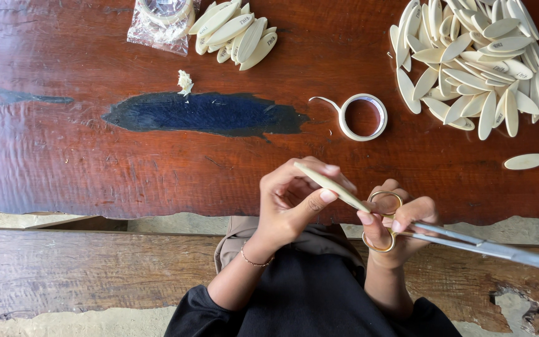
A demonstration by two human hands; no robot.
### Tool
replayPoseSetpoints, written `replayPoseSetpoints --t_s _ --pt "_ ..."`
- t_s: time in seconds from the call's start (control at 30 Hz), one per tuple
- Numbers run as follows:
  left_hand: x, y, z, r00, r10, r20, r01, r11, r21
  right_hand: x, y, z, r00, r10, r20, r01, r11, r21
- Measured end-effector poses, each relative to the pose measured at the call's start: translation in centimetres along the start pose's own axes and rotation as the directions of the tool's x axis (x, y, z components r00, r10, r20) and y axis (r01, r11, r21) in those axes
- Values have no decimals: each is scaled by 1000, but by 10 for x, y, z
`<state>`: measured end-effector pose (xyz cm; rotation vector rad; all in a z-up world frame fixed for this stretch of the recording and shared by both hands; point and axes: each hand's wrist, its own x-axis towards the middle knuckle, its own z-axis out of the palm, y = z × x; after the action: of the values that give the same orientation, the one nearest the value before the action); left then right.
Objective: The person applies thin white tape to the edges of multiple white oval blanks, uses scissors to cut the tape, and presses the tape onto the perimeter of each piece by hand.
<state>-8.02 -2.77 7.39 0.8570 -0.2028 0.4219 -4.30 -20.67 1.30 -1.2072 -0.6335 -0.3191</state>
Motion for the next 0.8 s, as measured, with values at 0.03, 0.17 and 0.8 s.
replayPoseSetpoints --t_s 0.03,0.17,0.8 --pt "2 3 -3 1000 0 1 0 1000 -1 -1 2 -1 1000 -1 0 1 1000 -1" --pt "7 13 -12 996 83 -14 -80 986 148 -6 5 -4 978 199 -58 -188 970 157" --pt "27 17 -35 961 -43 -273 176 855 488 14 6 17 829 529 -183 -531 846 38"
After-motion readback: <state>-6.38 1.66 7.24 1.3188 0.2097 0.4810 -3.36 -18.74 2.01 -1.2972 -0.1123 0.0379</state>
